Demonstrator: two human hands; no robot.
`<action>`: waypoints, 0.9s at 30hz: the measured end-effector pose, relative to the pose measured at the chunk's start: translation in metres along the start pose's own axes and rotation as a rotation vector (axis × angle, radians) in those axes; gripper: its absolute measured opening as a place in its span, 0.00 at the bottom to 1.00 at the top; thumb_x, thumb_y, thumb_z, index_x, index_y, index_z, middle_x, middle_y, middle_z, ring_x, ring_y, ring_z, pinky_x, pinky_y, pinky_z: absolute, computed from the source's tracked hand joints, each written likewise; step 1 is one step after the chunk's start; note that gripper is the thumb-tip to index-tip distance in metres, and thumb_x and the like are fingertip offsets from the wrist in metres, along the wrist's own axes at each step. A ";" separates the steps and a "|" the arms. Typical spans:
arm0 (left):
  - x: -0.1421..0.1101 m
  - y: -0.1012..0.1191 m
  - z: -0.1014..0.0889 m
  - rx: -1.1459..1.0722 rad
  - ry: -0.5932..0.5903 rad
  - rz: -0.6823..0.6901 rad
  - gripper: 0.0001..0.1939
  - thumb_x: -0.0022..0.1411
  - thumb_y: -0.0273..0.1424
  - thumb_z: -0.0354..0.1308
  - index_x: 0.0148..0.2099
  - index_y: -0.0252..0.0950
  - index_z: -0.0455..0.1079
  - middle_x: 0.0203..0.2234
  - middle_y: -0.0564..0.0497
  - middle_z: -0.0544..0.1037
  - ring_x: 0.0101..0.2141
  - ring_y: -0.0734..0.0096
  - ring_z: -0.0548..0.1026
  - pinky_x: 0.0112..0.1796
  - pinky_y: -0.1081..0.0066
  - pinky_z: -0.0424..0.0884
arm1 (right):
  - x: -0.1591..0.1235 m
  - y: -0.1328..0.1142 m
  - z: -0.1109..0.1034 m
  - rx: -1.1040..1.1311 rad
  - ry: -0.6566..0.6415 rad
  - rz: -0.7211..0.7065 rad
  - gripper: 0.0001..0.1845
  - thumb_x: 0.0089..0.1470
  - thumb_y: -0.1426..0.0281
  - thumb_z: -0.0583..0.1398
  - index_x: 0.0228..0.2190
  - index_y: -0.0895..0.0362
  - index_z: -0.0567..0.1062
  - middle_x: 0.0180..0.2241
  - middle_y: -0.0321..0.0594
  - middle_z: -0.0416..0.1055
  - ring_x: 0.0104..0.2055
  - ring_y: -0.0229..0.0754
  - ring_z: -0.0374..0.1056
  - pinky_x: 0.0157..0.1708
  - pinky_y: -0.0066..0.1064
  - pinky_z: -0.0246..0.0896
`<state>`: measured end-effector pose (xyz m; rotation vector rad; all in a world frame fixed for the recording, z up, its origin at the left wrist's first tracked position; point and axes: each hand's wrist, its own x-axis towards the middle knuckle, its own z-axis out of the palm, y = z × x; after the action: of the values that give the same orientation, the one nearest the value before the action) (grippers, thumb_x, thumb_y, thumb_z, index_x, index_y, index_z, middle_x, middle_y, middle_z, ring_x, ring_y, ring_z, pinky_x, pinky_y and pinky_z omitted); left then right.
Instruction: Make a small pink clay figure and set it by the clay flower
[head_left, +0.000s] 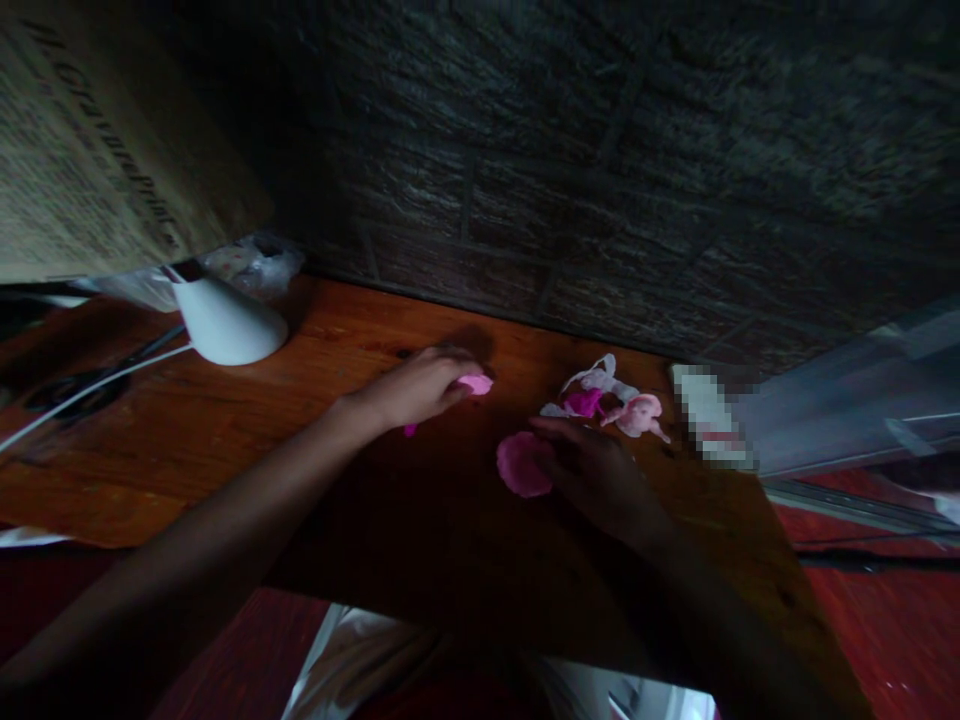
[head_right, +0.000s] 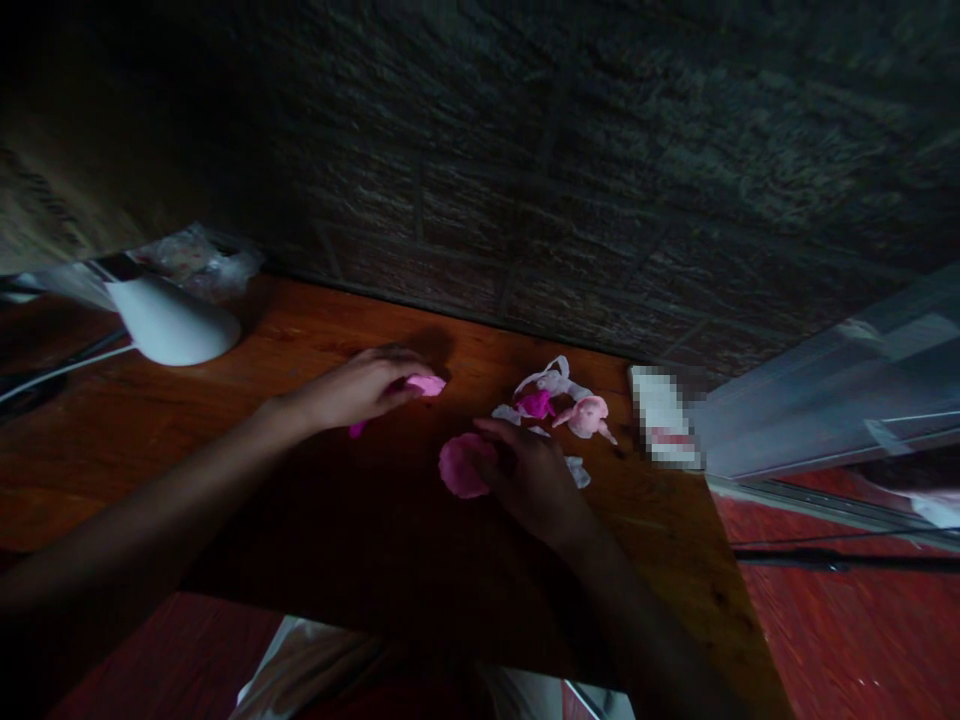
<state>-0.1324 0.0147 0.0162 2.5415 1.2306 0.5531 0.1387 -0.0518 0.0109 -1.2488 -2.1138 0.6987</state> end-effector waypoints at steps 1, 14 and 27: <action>0.000 0.002 -0.001 -0.011 0.002 -0.011 0.15 0.67 0.25 0.57 0.53 0.37 0.78 0.49 0.43 0.82 0.52 0.57 0.79 0.57 0.59 0.71 | 0.000 0.001 0.000 -0.006 0.038 0.000 0.14 0.59 0.67 0.64 0.47 0.53 0.82 0.43 0.44 0.85 0.40 0.48 0.82 0.42 0.40 0.78; -0.002 0.055 0.005 -0.936 0.041 0.078 0.11 0.64 0.26 0.64 0.49 0.34 0.77 0.45 0.45 0.85 0.45 0.67 0.83 0.49 0.67 0.78 | -0.004 -0.010 0.002 0.314 0.186 -0.047 0.21 0.57 0.69 0.69 0.52 0.48 0.79 0.53 0.43 0.80 0.47 0.45 0.79 0.49 0.41 0.77; -0.003 0.058 0.017 -0.935 0.105 0.078 0.15 0.61 0.26 0.68 0.51 0.34 0.78 0.45 0.46 0.86 0.45 0.67 0.84 0.48 0.69 0.79 | -0.003 -0.009 0.001 0.428 0.227 -0.012 0.17 0.52 0.72 0.69 0.45 0.50 0.82 0.46 0.40 0.84 0.46 0.44 0.81 0.49 0.39 0.77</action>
<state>-0.0866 -0.0243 0.0228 1.7713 0.6467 0.9983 0.1341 -0.0585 0.0158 -1.0230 -1.6748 0.9012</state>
